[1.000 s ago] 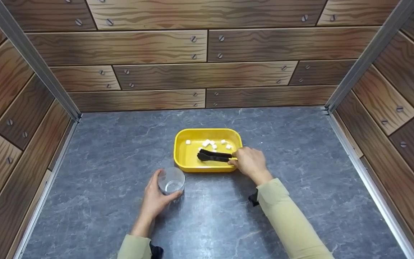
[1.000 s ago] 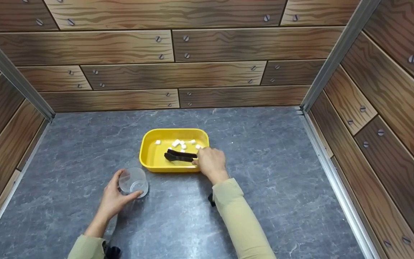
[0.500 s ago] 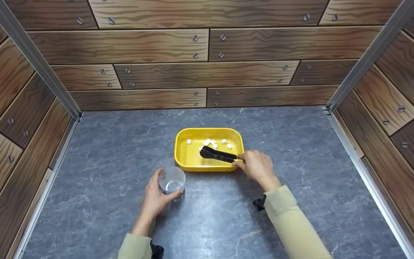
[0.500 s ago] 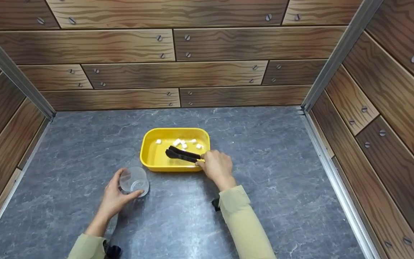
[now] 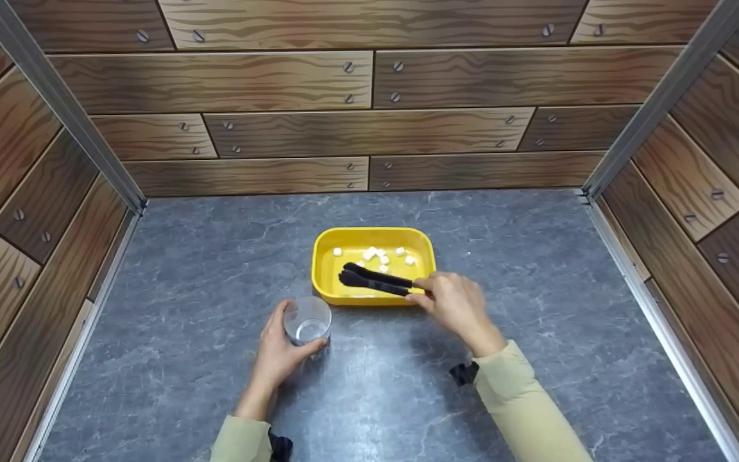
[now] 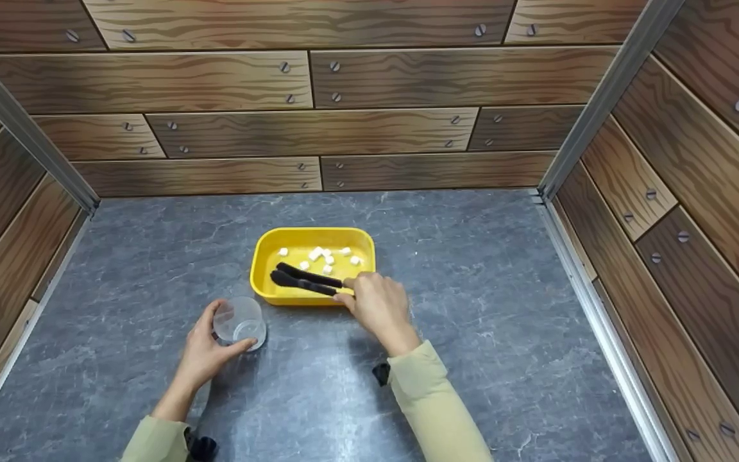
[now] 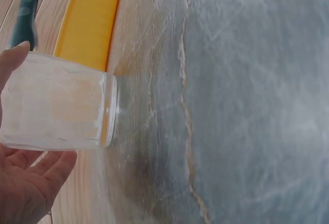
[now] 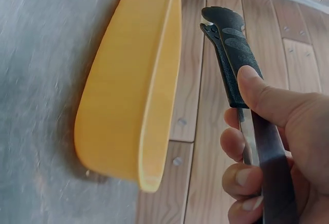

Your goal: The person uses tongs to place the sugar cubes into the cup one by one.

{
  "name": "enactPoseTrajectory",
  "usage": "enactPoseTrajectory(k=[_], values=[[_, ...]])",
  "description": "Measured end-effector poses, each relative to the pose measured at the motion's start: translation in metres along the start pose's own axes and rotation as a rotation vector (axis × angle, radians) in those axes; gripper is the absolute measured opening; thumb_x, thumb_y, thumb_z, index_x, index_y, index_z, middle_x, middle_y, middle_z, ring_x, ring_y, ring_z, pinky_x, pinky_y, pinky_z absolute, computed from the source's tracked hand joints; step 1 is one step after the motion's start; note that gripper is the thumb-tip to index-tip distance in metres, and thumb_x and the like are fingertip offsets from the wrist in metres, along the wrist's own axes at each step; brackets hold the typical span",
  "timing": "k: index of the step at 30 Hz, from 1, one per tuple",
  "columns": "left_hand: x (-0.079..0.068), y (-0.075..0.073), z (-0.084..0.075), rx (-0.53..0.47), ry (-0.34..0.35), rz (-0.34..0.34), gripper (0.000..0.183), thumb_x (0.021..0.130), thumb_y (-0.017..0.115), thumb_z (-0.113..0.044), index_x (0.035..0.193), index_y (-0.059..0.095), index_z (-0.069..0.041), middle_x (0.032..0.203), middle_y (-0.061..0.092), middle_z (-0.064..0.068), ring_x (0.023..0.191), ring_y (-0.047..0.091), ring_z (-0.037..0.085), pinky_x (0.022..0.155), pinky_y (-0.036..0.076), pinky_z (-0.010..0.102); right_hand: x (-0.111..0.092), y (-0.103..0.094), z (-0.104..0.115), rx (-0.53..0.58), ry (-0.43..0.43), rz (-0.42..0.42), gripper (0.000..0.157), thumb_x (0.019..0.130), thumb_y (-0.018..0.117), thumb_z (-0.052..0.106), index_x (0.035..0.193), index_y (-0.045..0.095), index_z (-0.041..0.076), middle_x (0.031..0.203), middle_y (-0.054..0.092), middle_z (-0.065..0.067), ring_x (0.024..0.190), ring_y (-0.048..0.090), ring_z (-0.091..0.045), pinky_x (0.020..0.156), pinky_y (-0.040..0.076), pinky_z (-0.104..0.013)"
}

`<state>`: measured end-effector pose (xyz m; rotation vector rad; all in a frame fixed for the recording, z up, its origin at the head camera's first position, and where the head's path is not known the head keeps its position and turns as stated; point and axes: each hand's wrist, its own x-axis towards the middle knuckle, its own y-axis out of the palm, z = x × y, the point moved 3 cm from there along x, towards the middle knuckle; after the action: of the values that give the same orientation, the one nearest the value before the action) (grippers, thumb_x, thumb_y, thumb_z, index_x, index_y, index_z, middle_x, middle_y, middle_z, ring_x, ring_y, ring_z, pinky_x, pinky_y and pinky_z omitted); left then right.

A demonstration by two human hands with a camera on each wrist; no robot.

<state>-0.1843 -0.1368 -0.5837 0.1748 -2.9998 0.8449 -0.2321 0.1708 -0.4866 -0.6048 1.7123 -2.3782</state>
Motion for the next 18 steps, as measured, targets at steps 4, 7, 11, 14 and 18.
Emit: enactPoseTrajectory(k=[4,7,11,14,18], values=[[-0.001,0.000,0.000,-0.006,-0.007,0.005,0.104,0.065,0.091,-0.039,0.146,0.037,-0.002,0.143,0.045,0.021,0.131,0.042,0.039,0.107,0.036,0.053,-0.003,-0.001,0.012,-0.005,-0.073,-0.029,0.025,0.084,0.074,0.044,0.089,0.076,0.020,0.064,0.049,0.008,0.050,0.040,-0.010,0.044,0.033,-0.028],[-0.001,0.000,0.000,-0.012,0.003,0.000,0.103,0.066,0.091,-0.038,0.146,0.037,-0.003,0.143,0.046,0.020,0.131,0.043,0.038,0.107,0.036,0.053,-0.005,0.000,0.022,-0.015,-0.127,-0.047,0.024,0.084,0.073,0.045,0.084,0.074,0.022,0.063,0.047,0.010,0.049,0.039,-0.007,0.043,0.032,-0.026],[-0.001,-0.001,-0.001,-0.011,0.037,-0.014,0.101,0.065,0.092,-0.037,0.145,0.039,-0.003,0.140,0.048,0.020,0.128,0.045,0.037,0.106,0.038,0.052,-0.007,0.004,0.034,-0.007,-0.179,-0.037,0.022,0.085,0.072,0.045,0.082,0.072,0.024,0.064,0.048,0.012,0.049,0.039,-0.005,0.043,0.033,-0.024],[-0.001,-0.001,-0.001,-0.010,0.056,-0.019,0.099,0.066,0.092,-0.037,0.144,0.040,-0.002,0.139,0.050,0.018,0.127,0.047,0.036,0.105,0.038,0.051,-0.007,0.007,0.039,-0.002,-0.186,-0.005,0.023,0.085,0.072,0.047,0.085,0.072,0.024,0.066,0.049,0.012,0.051,0.041,-0.004,0.044,0.036,-0.024],[-0.001,0.000,-0.001,-0.011,0.077,-0.025,0.099,0.066,0.091,-0.035,0.143,0.040,0.000,0.137,0.051,0.019,0.125,0.049,0.037,0.105,0.039,0.051,-0.007,0.010,0.038,0.007,-0.147,0.021,0.027,0.085,0.072,0.048,0.090,0.073,0.022,0.067,0.048,0.012,0.052,0.042,-0.003,0.046,0.037,-0.024]])
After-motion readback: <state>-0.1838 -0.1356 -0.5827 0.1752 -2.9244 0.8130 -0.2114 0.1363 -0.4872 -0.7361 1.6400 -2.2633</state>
